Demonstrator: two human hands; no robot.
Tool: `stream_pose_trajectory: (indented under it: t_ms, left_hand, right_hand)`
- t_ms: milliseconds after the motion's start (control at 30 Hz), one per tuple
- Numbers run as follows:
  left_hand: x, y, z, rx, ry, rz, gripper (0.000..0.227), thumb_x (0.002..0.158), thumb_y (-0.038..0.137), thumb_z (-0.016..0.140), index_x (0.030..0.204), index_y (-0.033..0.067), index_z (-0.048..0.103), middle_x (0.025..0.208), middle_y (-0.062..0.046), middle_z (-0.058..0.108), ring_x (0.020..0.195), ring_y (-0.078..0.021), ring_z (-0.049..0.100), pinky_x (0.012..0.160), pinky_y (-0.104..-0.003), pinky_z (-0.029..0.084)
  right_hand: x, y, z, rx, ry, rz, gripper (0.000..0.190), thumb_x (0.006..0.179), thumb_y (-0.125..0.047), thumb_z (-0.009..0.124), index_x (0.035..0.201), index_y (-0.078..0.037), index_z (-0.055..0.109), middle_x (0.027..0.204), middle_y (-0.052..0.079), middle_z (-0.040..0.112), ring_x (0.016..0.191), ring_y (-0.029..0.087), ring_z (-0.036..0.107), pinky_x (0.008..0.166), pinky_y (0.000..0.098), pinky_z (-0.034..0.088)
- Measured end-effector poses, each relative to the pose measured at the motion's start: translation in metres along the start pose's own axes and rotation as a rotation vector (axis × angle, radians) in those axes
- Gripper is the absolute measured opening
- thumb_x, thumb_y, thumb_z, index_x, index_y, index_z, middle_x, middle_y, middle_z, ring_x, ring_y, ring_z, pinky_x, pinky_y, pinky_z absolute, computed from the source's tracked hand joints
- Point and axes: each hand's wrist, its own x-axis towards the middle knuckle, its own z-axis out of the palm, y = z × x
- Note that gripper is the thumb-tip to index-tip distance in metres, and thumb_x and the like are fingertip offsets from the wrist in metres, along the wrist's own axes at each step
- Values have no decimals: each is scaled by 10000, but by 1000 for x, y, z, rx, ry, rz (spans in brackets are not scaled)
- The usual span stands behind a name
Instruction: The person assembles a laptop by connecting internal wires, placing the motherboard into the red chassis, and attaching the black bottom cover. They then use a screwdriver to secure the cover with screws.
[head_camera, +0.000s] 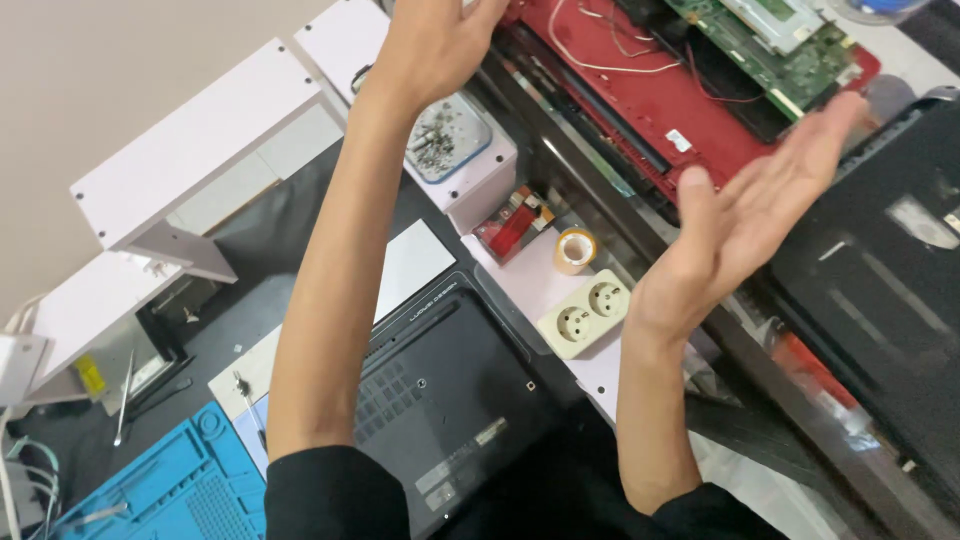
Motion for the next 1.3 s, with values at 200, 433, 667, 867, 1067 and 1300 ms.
stream_pose_trajectory:
  t_ms: [200, 433, 667, 867, 1067, 1300]
  left_hand:
    - [-127, 109, -117, -63, 260, 57, 193, 1100, 135, 607, 1210, -19, 645, 1145, -206, 685, 1056, -377, 670, 908, -437, 514]
    - [-327, 137, -131, 125, 508, -660, 198, 1077, 88, 594, 1234, 11, 688, 1164, -137, 711, 1124, -266, 687, 1006, -353, 508]
    - [-479, 174, -57, 303, 605, -1168, 320, 1000, 96, 601, 1303, -4, 625, 1309, -197, 643, 1219, -365, 614, 1049, -423, 471]
    - [-495, 196, -33, -125, 816, -1509, 443, 965, 161, 575, 1394, 57, 550, 1397, -130, 607, 1271, -302, 633, 989, -388, 530]
    - [-505, 201, -16, 51, 751, -1349, 440, 1017, 148, 559, 1436, 14, 549, 1447, -194, 609, 1362, -335, 568, 1134, -420, 430]
    - [-507, 210, 1, 242, 592, -1473, 508, 992, 201, 608, 1476, 66, 534, 1325, -217, 592, 1228, -368, 535, 1075, -453, 415]
  right_hand:
    - [-78, -1, 39, -38, -558, 15, 452, 1043, 45, 553, 1489, 30, 475, 1571, 208, 455, 1511, 299, 425, 1331, 385, 308]
    - [-149, 57, 46, -300, -1023, 297, 396, 951, -63, 639, 1344, -18, 619, 1465, 160, 614, 1396, 305, 591, 1175, 389, 449]
    - [-186, 106, -13, -637, -1035, 200, 652, 893, -68, 695, 1494, -1, 451, 1588, 246, 407, 1466, 415, 405, 1200, 448, 335]
    - [-188, 123, -48, -601, -1013, 278, 724, 896, -52, 689, 1544, 21, 372, 1607, 241, 418, 1515, 369, 399, 1241, 433, 320]
    - [-182, 130, -60, -603, -1054, 418, 756, 925, -7, 659, 1582, 23, 287, 1617, 293, 358, 1519, 386, 340, 1247, 455, 266]
    - [-183, 131, -69, -466, -974, 508, 745, 915, 4, 645, 1570, 19, 289, 1603, 276, 402, 1516, 348, 386, 1239, 448, 308]
